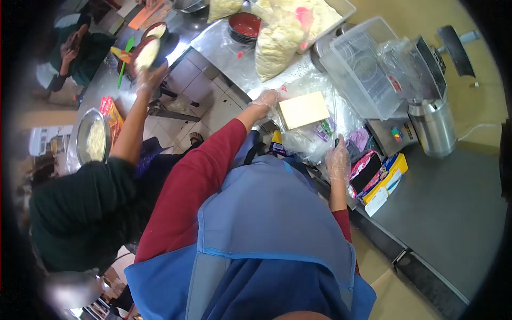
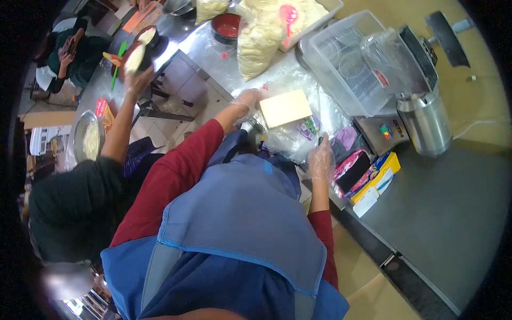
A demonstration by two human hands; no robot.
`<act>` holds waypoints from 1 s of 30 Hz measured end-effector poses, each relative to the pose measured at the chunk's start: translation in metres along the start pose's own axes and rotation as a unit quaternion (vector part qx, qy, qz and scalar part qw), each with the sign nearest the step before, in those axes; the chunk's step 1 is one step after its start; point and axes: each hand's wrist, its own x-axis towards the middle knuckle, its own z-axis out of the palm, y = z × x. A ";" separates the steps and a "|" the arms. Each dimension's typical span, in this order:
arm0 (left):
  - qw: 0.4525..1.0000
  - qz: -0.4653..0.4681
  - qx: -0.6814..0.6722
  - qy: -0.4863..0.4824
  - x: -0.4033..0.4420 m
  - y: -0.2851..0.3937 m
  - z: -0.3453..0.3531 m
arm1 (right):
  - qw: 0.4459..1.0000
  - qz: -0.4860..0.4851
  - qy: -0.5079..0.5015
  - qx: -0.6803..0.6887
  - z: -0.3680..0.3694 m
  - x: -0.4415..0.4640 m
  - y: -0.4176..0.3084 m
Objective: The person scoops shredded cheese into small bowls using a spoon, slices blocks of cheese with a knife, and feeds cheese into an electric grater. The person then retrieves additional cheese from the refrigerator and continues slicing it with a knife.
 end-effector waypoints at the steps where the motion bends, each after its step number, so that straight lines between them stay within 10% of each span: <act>1: 0.999 -0.021 -0.031 0.005 -0.004 0.007 0.000 | 1.000 0.010 0.002 0.002 -0.008 -0.005 -0.002; 3: 0.994 -0.063 -0.093 0.020 -0.010 0.021 0.001 | 0.999 -0.007 -0.011 -0.041 -0.021 -0.014 -0.002; 7: 0.961 0.168 0.209 -0.072 0.015 -0.010 -0.015 | 0.999 -0.035 -0.008 -0.003 -0.031 -0.019 -0.014; 9: 0.927 0.135 0.349 -0.003 0.031 -0.019 -0.012 | 0.999 -0.022 -0.022 -0.014 -0.033 -0.015 -0.030; 11: 0.990 0.014 0.131 0.046 0.003 0.011 -0.007 | 0.999 -0.015 -0.046 -0.022 -0.034 -0.010 -0.043; 16: 0.890 0.282 0.271 0.234 -0.015 0.051 -0.010 | 0.998 -0.054 -0.039 -0.004 -0.011 -0.001 -0.037; 30: 0.827 0.399 0.387 0.086 0.028 0.111 0.031 | 0.998 -0.037 -0.057 0.012 -0.004 0.002 -0.034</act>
